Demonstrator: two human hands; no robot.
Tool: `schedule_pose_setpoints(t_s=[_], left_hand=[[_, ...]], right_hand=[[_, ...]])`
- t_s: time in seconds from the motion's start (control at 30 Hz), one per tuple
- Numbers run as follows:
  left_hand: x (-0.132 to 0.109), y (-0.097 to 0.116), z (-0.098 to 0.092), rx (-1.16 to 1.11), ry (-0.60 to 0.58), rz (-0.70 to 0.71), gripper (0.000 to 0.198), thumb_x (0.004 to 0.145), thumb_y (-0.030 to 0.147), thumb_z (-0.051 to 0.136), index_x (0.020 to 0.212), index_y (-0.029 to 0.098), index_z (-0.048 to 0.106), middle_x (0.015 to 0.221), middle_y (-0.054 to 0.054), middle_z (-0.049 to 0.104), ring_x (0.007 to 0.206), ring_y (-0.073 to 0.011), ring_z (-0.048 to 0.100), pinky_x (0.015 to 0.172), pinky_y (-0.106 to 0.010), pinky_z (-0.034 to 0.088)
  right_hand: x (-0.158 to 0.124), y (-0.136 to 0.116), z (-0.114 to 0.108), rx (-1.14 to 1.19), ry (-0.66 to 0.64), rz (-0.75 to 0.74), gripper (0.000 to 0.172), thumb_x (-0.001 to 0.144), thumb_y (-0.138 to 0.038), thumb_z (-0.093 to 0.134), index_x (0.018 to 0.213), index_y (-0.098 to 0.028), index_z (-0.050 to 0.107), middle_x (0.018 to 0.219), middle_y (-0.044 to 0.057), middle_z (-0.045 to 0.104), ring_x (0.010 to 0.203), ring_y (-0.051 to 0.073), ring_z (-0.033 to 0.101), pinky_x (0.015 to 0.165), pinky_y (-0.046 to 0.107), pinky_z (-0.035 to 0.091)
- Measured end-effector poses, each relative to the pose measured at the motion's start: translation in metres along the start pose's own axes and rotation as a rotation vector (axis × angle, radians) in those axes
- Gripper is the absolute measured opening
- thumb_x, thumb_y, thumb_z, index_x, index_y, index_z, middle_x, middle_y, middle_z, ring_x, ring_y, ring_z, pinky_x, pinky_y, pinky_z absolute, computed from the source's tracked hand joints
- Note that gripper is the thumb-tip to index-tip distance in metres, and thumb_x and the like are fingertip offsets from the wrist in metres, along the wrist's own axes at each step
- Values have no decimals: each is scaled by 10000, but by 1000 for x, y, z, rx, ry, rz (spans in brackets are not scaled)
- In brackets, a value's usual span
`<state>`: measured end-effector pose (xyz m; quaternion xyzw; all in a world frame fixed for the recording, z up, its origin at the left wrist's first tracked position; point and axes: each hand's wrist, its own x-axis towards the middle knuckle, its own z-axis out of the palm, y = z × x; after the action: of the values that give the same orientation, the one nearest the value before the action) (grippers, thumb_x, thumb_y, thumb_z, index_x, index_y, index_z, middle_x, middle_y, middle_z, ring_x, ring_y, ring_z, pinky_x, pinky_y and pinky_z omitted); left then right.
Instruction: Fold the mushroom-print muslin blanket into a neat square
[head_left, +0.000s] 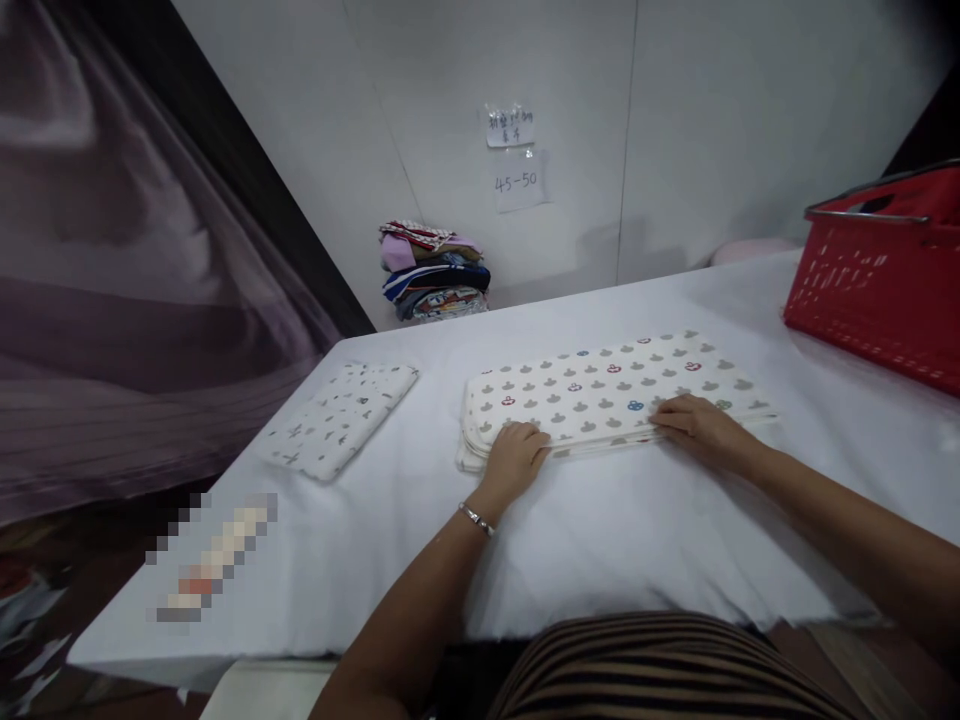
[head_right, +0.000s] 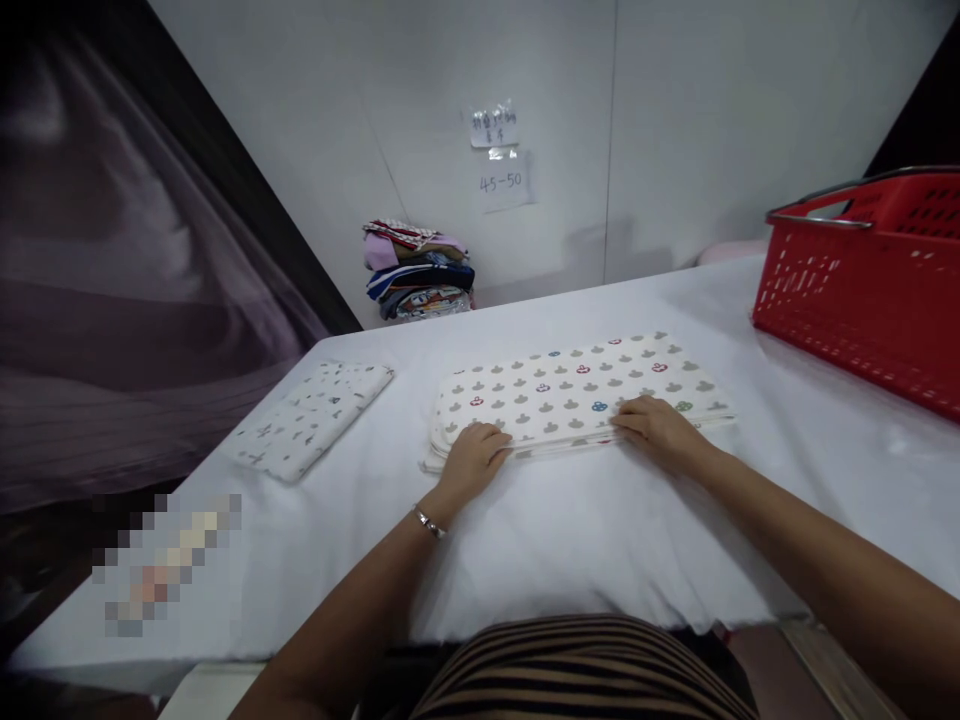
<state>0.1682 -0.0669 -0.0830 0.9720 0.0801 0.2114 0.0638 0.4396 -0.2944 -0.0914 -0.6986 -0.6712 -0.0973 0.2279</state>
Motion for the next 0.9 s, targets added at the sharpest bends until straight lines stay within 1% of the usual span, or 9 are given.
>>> schedule_pose_setpoints(t_s=[0.1, 0.23, 0.4, 0.53, 0.73, 0.83, 0.9], left_hand=[[7, 5, 2, 15, -15, 33, 132, 913, 258, 510, 955, 219, 629, 917, -34, 607, 875, -185, 524, 791, -344, 403], [15, 13, 9, 9, -25, 35, 125, 906, 241, 523, 966, 228, 632, 922, -34, 607, 878, -184, 528, 771, -339, 416], [16, 18, 16, -7, -25, 18, 145, 914, 240, 510, 980, 222, 638, 911, -36, 611, 865, -180, 530, 768, -335, 432], [15, 17, 18, -29, 0, -8, 158, 924, 229, 487, 960, 212, 640, 885, -32, 617, 856, -174, 537, 760, -322, 434], [15, 16, 21, -31, 44, -15, 170, 933, 219, 457, 951, 203, 626, 844, -36, 614, 828, -172, 549, 742, -322, 438], [14, 17, 22, -16, 71, -8, 161, 930, 206, 447, 978, 199, 600, 850, -44, 620, 836, -186, 558, 756, -338, 444], [14, 19, 22, 0, 78, -6, 154, 928, 195, 437, 972, 193, 584, 857, -52, 622, 840, -195, 560, 769, -350, 450]], right_hand=[[8, -7, 4, 8, -13, -27, 314, 939, -305, 426, 983, -218, 725, 988, 96, 674, 877, 247, 593, 760, 429, 492], [13, -18, 6, 36, -20, -27, 289, 939, -298, 443, 1008, -212, 710, 968, 97, 665, 865, 234, 586, 738, 397, 486], [15, -28, 10, 60, 14, -8, 266, 933, -262, 449, 980, -215, 706, 945, 98, 661, 856, 229, 582, 728, 380, 480], [13, -29, 15, 73, 53, 43, 280, 937, -243, 424, 978, -220, 700, 932, 95, 656, 865, 230, 577, 730, 377, 481], [10, -31, 18, 83, 104, 69, 255, 936, -224, 412, 1011, -215, 656, 949, 89, 657, 890, 230, 578, 762, 391, 487], [10, -32, 17, 101, 108, 99, 236, 924, -198, 403, 961, -223, 635, 920, 73, 658, 863, 222, 591, 762, 396, 490], [10, -32, 17, 108, 96, 85, 238, 915, -170, 393, 913, -223, 626, 921, 71, 656, 864, 218, 596, 761, 390, 489]])
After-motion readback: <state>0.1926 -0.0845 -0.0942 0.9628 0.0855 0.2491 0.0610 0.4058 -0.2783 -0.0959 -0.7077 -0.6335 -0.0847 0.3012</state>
